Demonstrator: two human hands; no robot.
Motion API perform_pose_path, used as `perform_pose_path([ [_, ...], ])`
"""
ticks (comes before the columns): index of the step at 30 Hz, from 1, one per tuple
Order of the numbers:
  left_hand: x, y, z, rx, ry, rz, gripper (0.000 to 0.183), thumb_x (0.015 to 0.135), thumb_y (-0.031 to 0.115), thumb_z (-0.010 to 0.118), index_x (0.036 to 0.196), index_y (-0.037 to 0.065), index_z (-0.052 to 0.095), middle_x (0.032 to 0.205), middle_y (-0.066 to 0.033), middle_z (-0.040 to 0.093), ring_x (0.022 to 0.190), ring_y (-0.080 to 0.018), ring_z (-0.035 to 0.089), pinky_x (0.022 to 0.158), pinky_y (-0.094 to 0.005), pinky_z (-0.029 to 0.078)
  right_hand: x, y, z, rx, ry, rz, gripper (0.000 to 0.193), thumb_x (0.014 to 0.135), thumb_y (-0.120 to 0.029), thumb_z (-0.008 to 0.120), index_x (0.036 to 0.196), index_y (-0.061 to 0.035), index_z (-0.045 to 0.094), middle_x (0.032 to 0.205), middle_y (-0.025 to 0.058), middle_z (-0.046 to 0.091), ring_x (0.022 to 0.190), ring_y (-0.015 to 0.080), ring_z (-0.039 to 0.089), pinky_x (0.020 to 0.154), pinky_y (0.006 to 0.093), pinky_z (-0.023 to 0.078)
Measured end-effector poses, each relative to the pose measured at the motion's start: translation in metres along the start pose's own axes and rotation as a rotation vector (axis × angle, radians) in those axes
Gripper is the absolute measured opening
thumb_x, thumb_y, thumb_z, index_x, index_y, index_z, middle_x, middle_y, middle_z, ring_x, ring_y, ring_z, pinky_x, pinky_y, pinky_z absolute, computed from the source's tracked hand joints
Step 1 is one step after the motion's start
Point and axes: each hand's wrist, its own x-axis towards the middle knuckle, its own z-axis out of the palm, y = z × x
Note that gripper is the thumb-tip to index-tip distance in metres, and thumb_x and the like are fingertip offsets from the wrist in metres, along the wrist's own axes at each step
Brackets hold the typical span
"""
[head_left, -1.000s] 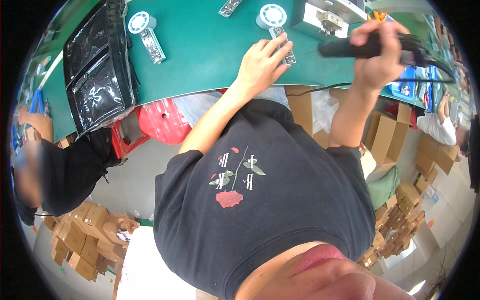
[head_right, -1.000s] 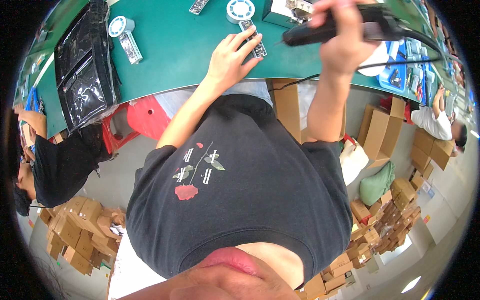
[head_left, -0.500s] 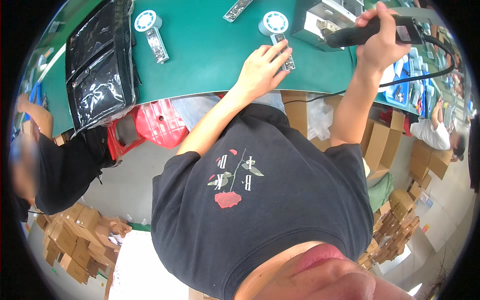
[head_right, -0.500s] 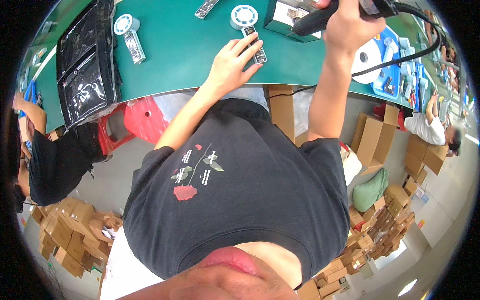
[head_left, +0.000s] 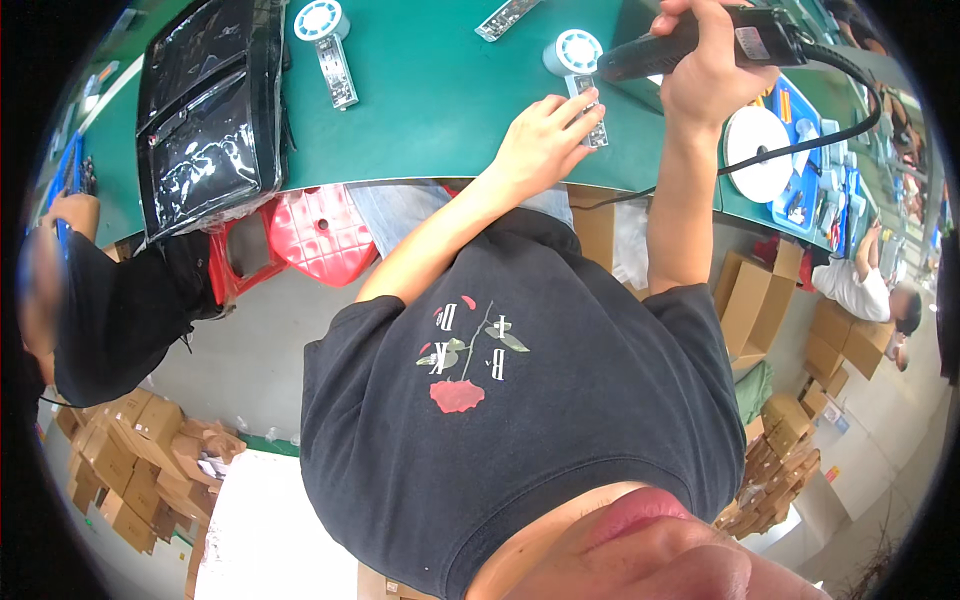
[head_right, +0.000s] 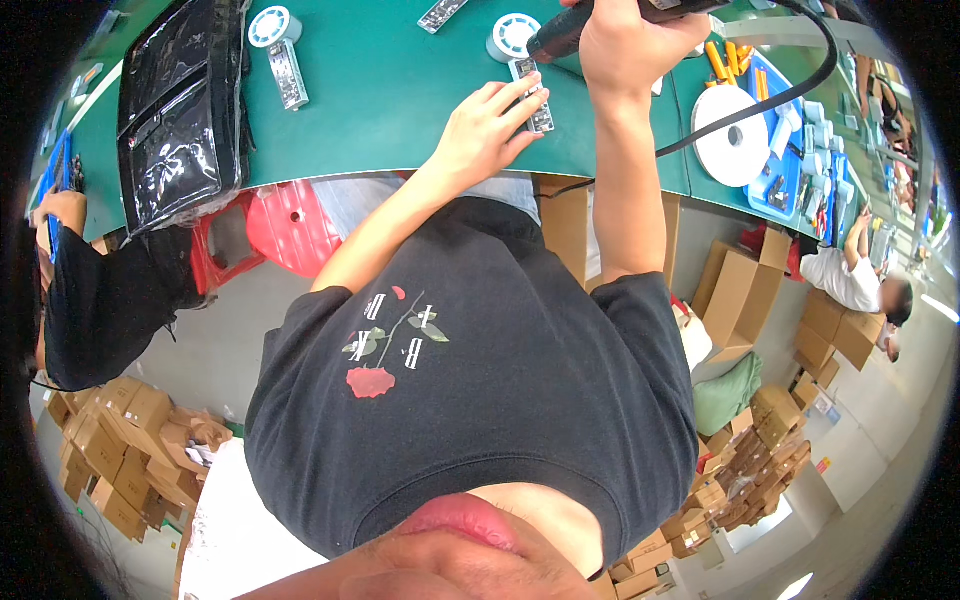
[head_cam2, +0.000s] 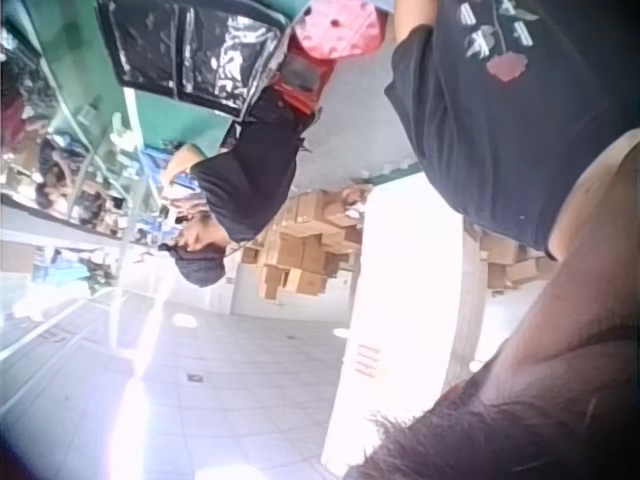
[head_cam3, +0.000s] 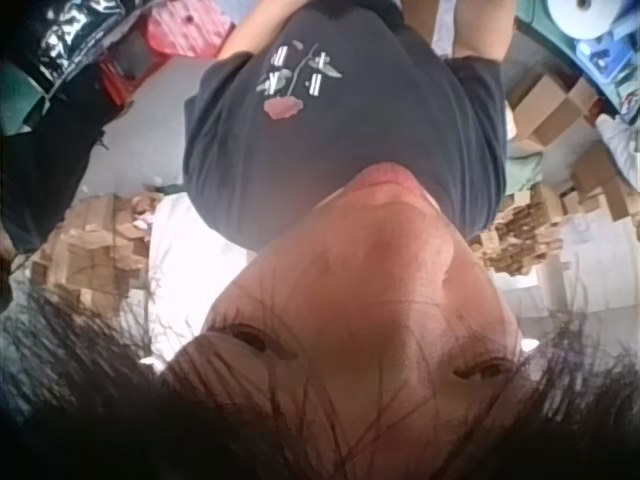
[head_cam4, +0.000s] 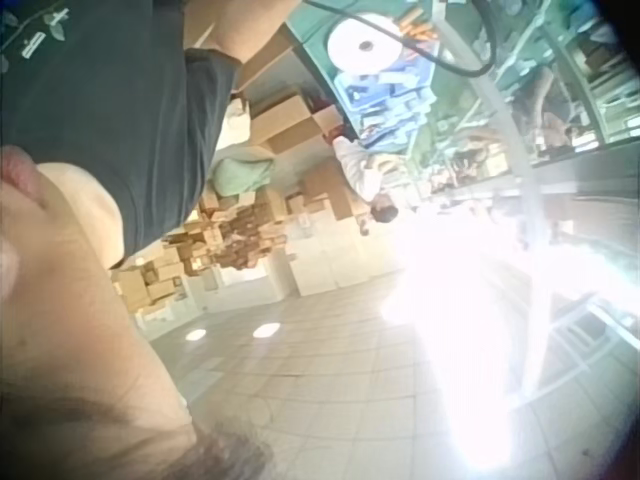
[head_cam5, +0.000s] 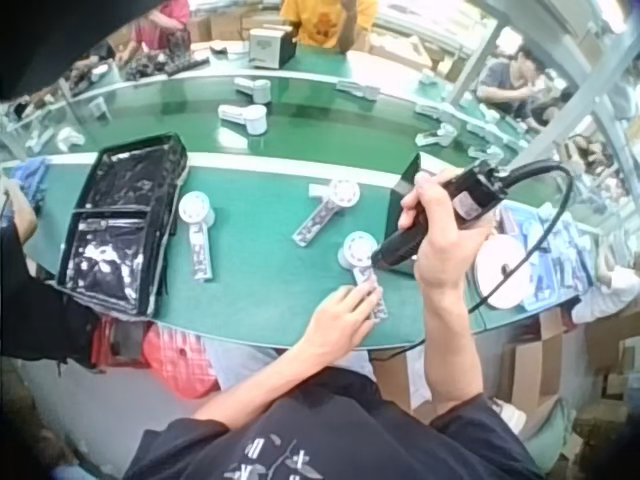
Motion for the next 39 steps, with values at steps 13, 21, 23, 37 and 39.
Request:
perform_pose_path([
  [13, 0.0, 0.003, -0.001, 0.01, -0.017, -0.014, 0.058, 0.075, 0.015, 0.084, 0.129, 0.006, 0.064, 0.142, -0.0093, 0.059, 0.101, -0.0268, 0.063, 0.087, -0.0392, 0.055, -0.009, 0.016, 0.006, -0.018, -0.066, -0.082, 0.013, 0.096, -0.004, 0.068, 0.085, -0.0025, 0.06, 0.068, 0.0047, 0.062, 0.052, 0.0103, 0.058, 0.05, 0.0232, 0.047],
  [21, 0.002, 0.004, -0.003, 0.023, -0.023, -0.012, 0.058, 0.074, 0.014, 0.084, 0.129, 0.005, 0.064, 0.141, -0.0101, 0.06, 0.102, -0.0265, 0.063, 0.087, -0.0388, 0.056, -0.008, 0.024, -0.001, 0.088, -0.176, -0.065, 0.01, 0.093, -0.002, 0.07, 0.095, -0.0008, 0.06, 0.073, 0.0088, 0.066, 0.056, 0.0127, 0.061, 0.054, 0.0245, 0.049],
  [23, 0.001, 0.004, -0.002, 0.01, -0.021, -0.021, 0.056, 0.078, 0.018, 0.083, 0.13, 0.006, 0.065, 0.141, -0.0103, 0.06, 0.104, -0.0276, 0.063, 0.09, -0.0395, 0.055, -0.012, 0.025, -0.003, 0.104, -0.182, -0.088, 0.011, 0.092, -0.002, 0.069, 0.097, -0.0008, 0.06, 0.073, 0.0093, 0.066, 0.056, 0.0133, 0.061, 0.054, 0.0244, 0.049],
  [37, 0.001, 0.003, 0.0, 0.005, -0.002, 0.002, 0.059, 0.073, 0.014, 0.084, 0.128, 0.005, 0.065, 0.141, -0.0111, 0.06, 0.1, -0.0281, 0.063, 0.087, -0.0404, 0.056, -0.022, 0.033, 0.0, 0.076, -0.224, 0.036, 0.012, 0.088, -0.001, 0.073, 0.093, -0.0005, 0.062, 0.072, 0.0052, 0.065, 0.057, 0.0101, 0.061, 0.054, 0.0238, 0.05],
  [39, 0.001, 0.003, 0.0, 0.014, -0.005, 0.004, 0.058, 0.074, 0.015, 0.083, 0.128, 0.005, 0.065, 0.141, -0.0114, 0.06, 0.1, -0.0284, 0.063, 0.087, -0.0407, 0.056, -0.024, 0.024, 0.001, 0.119, -0.185, 0.043, 0.01, 0.09, 0.0, 0.073, 0.093, -0.0005, 0.064, 0.073, 0.0052, 0.066, 0.058, 0.0106, 0.062, 0.055, 0.0241, 0.051],
])
